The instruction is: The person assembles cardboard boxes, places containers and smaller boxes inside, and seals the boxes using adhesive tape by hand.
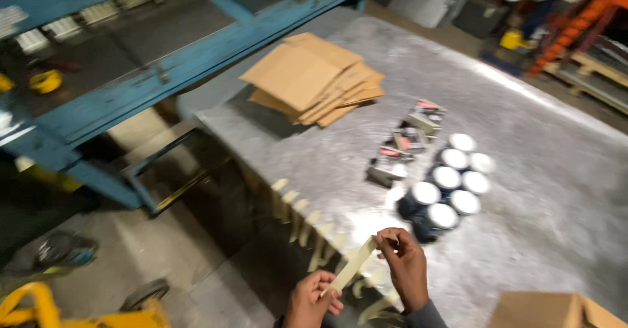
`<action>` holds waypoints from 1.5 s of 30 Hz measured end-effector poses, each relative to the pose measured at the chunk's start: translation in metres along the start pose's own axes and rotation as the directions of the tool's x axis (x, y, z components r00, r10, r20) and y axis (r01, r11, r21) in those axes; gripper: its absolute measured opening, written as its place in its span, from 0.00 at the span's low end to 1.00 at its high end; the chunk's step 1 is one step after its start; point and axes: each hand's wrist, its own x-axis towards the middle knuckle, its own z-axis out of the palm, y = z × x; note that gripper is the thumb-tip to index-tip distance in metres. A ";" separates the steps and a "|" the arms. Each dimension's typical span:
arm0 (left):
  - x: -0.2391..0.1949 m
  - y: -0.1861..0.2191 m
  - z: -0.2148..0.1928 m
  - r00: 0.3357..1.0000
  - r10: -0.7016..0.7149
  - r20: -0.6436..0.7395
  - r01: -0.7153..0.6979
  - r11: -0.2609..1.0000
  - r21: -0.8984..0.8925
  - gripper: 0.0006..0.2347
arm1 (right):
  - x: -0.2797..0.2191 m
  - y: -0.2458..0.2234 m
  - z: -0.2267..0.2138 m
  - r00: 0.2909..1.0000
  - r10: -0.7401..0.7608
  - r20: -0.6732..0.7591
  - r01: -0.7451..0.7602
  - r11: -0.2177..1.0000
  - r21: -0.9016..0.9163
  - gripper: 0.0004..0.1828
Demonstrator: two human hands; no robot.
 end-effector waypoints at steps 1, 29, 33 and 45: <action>0.003 -0.013 -0.021 0.999 0.010 -0.048 -0.015 0.995 -0.097 0.08 | 0.008 0.017 0.018 0.998 -0.046 0.051 0.048 0.997 -0.055 0.00; 0.186 0.048 -0.302 0.814 -0.200 -0.546 0.149 0.979 -0.137 0.10 | 0.225 0.103 0.354 0.852 -0.058 0.520 0.455 0.573 -0.682 0.10; 0.208 0.030 -0.310 0.809 -0.233 -0.540 0.222 0.971 -0.086 0.09 | 0.232 0.121 0.350 0.835 -0.128 0.535 0.511 0.540 -0.669 0.09; 0.237 -0.002 -0.312 0.821 -0.252 -0.513 0.316 0.948 0.040 0.08 | 0.221 0.139 0.352 0.778 -0.353 0.520 0.629 0.444 -0.638 0.07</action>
